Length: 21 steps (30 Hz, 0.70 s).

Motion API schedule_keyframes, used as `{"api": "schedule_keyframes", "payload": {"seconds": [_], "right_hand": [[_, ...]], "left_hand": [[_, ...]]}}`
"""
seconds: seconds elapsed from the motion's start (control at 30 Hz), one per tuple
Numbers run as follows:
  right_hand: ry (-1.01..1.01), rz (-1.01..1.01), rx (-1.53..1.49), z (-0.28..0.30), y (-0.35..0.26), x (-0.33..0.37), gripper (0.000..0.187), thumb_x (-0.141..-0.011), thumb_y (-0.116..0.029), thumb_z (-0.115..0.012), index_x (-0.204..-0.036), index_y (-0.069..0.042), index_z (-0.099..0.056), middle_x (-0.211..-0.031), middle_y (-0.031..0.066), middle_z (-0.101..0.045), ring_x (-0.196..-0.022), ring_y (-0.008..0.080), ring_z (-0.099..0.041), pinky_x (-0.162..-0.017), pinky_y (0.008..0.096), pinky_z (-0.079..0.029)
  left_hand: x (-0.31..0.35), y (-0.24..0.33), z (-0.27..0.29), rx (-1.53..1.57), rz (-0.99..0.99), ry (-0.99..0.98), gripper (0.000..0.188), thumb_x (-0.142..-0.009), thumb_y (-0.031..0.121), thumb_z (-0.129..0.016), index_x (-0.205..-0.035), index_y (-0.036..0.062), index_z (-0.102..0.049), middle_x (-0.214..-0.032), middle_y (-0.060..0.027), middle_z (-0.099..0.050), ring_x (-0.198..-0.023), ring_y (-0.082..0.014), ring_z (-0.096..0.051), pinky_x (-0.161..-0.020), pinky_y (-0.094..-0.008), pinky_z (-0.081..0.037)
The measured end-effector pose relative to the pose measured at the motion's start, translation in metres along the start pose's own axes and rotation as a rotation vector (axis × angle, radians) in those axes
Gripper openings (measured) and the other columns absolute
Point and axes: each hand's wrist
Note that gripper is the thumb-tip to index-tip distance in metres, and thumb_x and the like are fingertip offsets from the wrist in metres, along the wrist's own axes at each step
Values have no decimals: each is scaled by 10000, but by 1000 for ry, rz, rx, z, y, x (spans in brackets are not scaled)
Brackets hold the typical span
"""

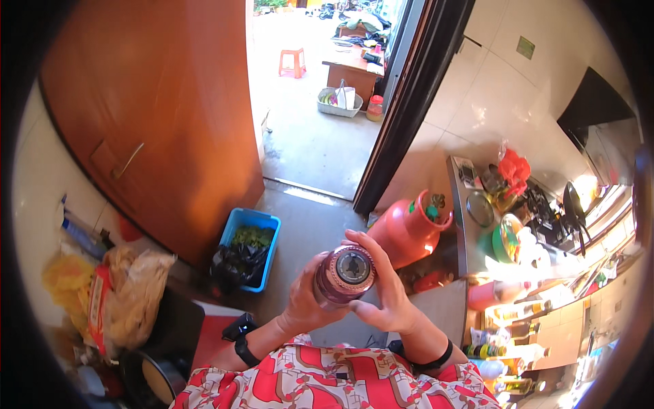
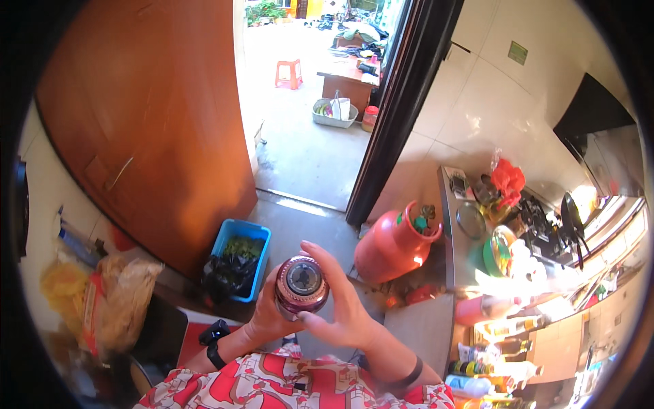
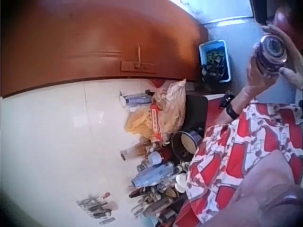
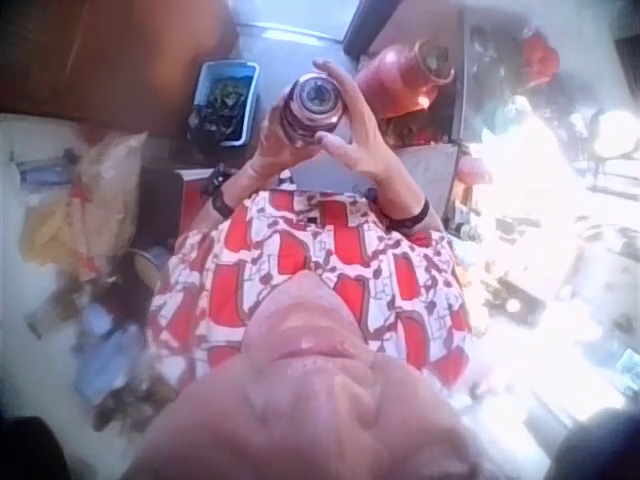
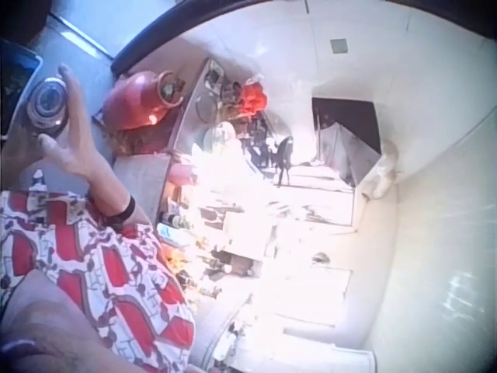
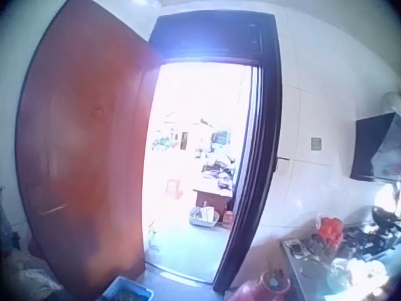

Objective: Cleaning a red wooden chair with a damp cloth.

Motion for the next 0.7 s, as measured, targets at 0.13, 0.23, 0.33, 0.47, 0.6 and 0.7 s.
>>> {"api": "schedule_keyframes", "payload": {"seconds": [0.13, 0.23, 0.33, 0.47, 0.6, 0.7], "right_hand": [[97, 33, 130, 29, 37, -56, 820, -578, -215, -824, -1261, 7, -429, -1255, 206, -456, -1198, 326, -450, -990, 397, -377], [268, 87, 388, 47, 66, -103, 933, -486, -283, -894, -1247, -9, -429, -1205, 194, -472, -1118, 292, -498, -898, 382, -449], [253, 107, 316, 75, 99, -148, 1003, -539, -259, -870, -1339, -14, -316, -1285, 207, -414, -1172, 312, -464, -955, 390, -411], [-18, 37, -9, 122, 144, -198, 932, -605, -145, -800, -1374, -16, -289, -1391, 223, -338, -1295, 310, -374, -1021, 392, -359], [78, 147, 204, 153, 186, -259, 973, -546, -195, -857, -1349, -30, -332, -1348, 205, -391, -1210, 330, -456, -970, 391, -408], [260, 3, 237, 152, 198, -305, 1002, -526, -242, -876, -1343, -34, -334, -1327, 208, -408, -1191, 335, -466, -954, 395, -416]], "left_hand": [[-66, -50, -10, 2, 26, -10, 831, -610, 255, -831, -1253, 4, -367, -1057, -176, -571, -930, -327, -609, -809, -384, -493], [-113, -90, -27, 8, 19, 6, 793, -614, 242, -818, -1238, -1, -392, -1060, -177, -572, -938, -328, -608, -812, -382, -492], [-157, -126, -38, -23, -19, -17, 828, -626, 251, -822, -1262, 0, -356, -1076, -177, -567, -956, -318, -608, -816, -378, -490], [-220, -166, -48, -21, -27, -88, 892, -633, 251, -835, -1295, 7, -289, -1121, -180, -548, -995, -300, -598, -833, -376, -485], [-283, -200, -57, -52, -15, -68, 892, -628, 233, -843, -1294, 28, -287, -1139, -186, -538, -1015, -295, -590, -847, -381, -482], [-325, -232, -56, -91, -9, -63, 898, -635, 227, -836, -1306, 28, -274, -1152, -188, -531, -1031, -288, -583, -857, -382, -479]]}}
Point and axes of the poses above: each hand's wrist, its own x-axis away from the middle knuckle, its own z-axis out of the back of the hand, y = z × x
